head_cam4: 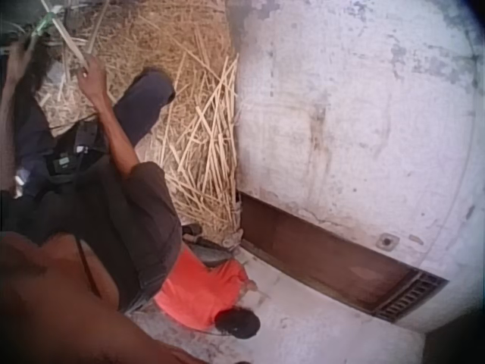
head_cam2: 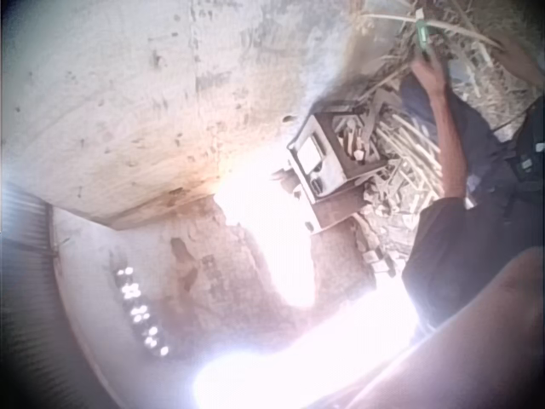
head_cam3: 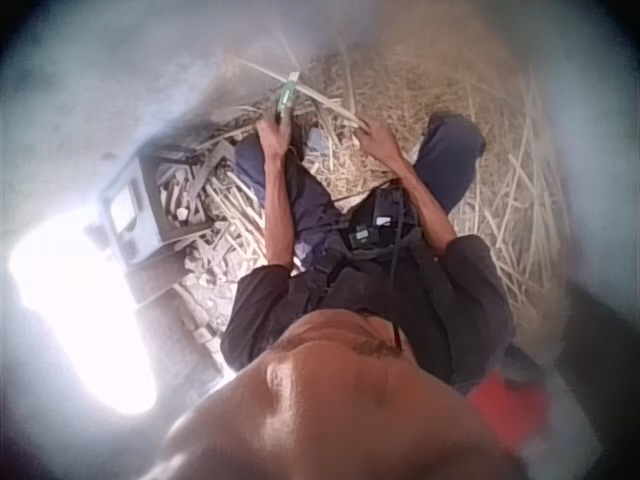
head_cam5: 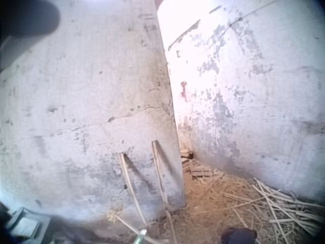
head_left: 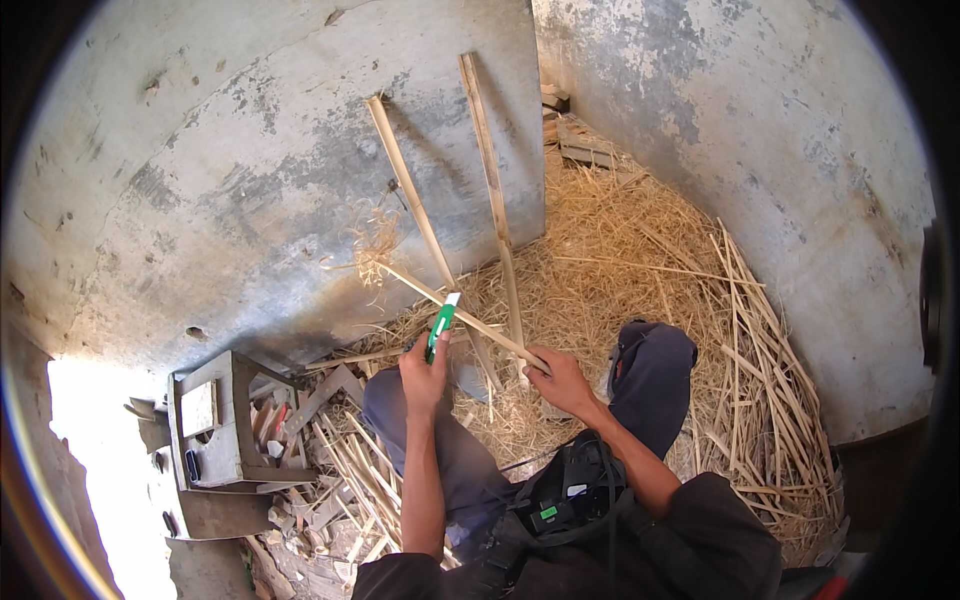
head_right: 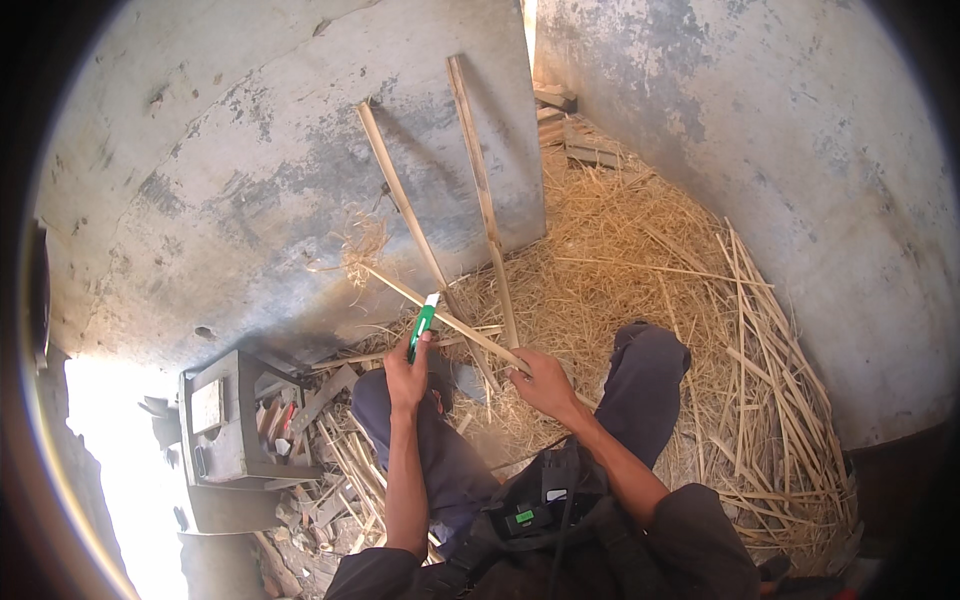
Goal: The person sits on a straw-covered floor and uses a green utility knife to peel the outer layer of a long bamboo stick. They hold the stick with one hand and scrape the blade along its length to remove the skin, creating thin strips of debris.
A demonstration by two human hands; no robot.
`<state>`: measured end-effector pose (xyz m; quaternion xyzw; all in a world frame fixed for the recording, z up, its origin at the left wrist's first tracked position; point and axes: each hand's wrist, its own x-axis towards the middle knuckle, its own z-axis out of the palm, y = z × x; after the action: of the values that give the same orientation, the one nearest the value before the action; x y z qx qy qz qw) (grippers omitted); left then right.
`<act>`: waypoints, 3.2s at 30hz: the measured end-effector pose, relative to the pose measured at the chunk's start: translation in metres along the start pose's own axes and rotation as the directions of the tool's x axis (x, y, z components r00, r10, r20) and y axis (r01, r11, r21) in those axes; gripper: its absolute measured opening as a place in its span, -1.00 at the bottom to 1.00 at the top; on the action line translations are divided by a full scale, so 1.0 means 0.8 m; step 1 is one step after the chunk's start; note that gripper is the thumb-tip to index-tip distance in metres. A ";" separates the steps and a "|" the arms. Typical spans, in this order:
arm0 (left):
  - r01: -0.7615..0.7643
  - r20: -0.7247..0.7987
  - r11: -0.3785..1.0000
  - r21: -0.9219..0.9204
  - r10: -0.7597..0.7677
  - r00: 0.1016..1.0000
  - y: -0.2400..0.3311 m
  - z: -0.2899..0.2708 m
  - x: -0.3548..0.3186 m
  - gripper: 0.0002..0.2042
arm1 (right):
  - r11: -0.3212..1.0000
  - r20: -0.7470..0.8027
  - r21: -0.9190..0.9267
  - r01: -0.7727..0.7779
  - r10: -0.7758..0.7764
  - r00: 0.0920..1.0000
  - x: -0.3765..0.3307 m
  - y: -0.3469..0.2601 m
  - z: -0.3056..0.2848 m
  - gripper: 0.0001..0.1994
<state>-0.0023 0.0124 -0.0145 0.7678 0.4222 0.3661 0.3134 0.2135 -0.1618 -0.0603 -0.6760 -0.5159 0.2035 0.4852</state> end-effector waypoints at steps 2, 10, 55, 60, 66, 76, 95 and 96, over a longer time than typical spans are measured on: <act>0.025 -0.014 1.000 -0.016 -0.026 1.000 0.004 -0.002 0.003 -0.66 | 1.000 0.005 -0.010 -0.001 0.001 1.000 -0.001 0.000 -0.001 -0.72; -0.021 0.133 1.000 0.000 0.021 0.991 0.000 0.002 -0.005 -0.67 | 1.000 -0.012 0.022 -0.003 0.003 1.000 0.002 -0.004 -0.004 -0.74; 0.040 0.234 0.997 -0.073 -0.022 0.972 -0.001 0.001 -0.004 -0.61 | 0.992 0.058 0.021 -0.125 0.124 0.991 0.003 -0.017 -0.014 -0.71; 0.009 0.144 1.000 -0.014 -0.007 0.990 0.005 0.000 -0.005 -0.63 | 0.994 0.038 0.024 -0.102 0.101 0.994 0.001 -0.006 -0.009 -0.70; 0.007 0.137 0.998 -0.067 0.002 0.991 -0.003 0.002 -0.001 -0.65 | 0.992 0.066 0.018 -0.123 0.122 0.990 0.003 -0.010 -0.011 -0.70; 0.060 0.075 0.997 -0.053 -0.056 0.996 -0.008 0.002 0.001 -0.64 | 0.992 0.062 0.031 -0.126 0.124 0.990 0.003 -0.014 -0.012 -0.70; -0.042 0.115 0.999 0.009 0.041 0.992 0.004 0.004 -0.005 -0.63 | 0.999 -0.041 0.005 0.050 -0.050 0.998 0.000 0.006 0.003 -0.76; -0.013 0.077 1.000 0.008 0.013 0.997 0.002 0.003 -0.004 -0.64 | 1.000 0.004 0.010 -0.008 0.008 1.000 0.000 0.001 0.000 -0.71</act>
<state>-0.0008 0.0087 -0.0152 0.7854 0.4063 0.3364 0.3239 0.2137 -0.1614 -0.0608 -0.6754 -0.5131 0.2094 0.4866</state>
